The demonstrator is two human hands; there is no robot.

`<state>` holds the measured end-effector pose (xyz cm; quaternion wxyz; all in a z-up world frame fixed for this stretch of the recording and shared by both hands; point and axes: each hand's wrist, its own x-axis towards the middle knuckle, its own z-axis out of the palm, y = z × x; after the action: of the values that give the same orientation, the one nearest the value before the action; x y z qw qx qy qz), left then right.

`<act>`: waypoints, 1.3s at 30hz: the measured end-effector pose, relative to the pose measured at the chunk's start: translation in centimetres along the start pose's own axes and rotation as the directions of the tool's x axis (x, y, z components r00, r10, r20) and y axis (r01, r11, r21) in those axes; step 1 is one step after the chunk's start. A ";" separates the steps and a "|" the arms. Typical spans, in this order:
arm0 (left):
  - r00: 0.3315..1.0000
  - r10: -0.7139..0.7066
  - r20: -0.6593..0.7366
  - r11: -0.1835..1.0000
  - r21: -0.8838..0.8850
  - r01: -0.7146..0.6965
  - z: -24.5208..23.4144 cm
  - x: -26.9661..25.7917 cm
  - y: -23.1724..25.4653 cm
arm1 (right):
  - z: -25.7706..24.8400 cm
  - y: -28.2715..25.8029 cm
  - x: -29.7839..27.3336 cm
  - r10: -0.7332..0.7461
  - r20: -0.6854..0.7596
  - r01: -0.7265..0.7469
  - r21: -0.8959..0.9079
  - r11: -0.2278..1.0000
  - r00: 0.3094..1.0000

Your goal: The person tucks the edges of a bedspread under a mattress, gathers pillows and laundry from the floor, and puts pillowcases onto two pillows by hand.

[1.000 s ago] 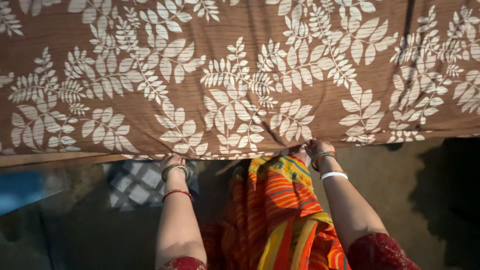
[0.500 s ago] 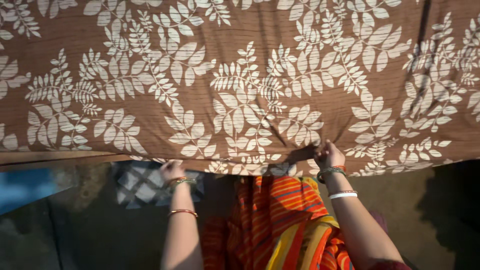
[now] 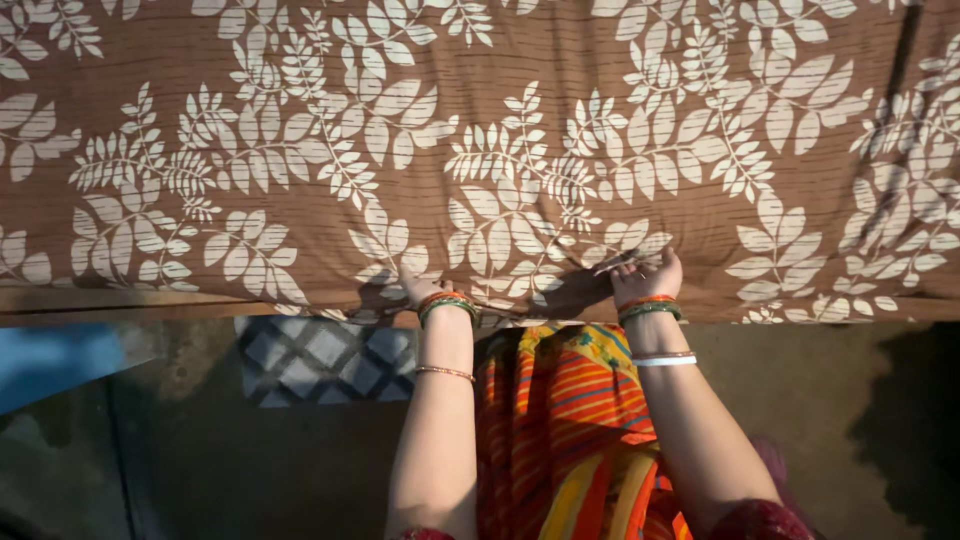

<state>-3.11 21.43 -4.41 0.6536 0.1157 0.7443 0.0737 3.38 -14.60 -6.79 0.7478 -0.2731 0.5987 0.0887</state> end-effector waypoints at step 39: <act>0.611 -0.094 0.786 0.991 0.130 -0.015 6.0 7.8 -2.1 | 1.6 -1.8 -2.8 -0.189 0.443 0.036 0.331 0.943 0.876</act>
<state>1.77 21.25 -13.17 0.9074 0.1598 0.3859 -0.0454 4.80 -14.72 -3.42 0.9076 -0.1565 0.3894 0.0119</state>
